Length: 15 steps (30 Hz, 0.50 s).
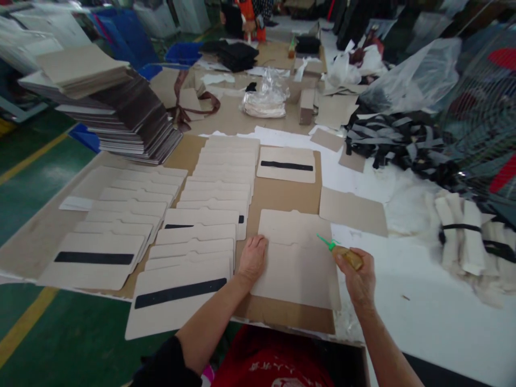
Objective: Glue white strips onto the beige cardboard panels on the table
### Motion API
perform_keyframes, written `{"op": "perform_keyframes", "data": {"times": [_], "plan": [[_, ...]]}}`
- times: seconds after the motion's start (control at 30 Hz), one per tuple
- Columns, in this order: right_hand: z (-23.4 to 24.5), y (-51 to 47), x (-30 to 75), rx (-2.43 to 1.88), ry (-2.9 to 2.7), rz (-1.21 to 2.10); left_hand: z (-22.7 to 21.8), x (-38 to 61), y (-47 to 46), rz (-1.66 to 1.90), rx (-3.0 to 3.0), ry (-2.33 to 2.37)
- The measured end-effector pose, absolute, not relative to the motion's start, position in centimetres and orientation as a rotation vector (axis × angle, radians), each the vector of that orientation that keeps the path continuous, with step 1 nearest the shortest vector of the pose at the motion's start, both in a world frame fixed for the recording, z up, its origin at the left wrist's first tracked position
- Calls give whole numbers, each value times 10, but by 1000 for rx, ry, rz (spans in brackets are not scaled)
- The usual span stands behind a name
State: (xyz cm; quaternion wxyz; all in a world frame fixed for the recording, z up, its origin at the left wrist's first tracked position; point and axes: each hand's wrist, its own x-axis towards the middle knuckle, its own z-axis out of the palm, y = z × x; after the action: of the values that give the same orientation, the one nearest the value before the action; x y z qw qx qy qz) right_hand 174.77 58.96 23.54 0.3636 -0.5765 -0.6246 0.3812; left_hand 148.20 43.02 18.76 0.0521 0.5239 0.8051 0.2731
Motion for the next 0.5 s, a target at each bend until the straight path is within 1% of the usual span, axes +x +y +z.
{"op": "perform_keyframes", "data": {"times": [0.2,0.5], "plan": [[236,604,1734,-1427,-1845,826,173,1478,422,906,1565,2479],[244,622,1730,-1323,-2094,645,172,1480,420,966,1536,2487]]}}
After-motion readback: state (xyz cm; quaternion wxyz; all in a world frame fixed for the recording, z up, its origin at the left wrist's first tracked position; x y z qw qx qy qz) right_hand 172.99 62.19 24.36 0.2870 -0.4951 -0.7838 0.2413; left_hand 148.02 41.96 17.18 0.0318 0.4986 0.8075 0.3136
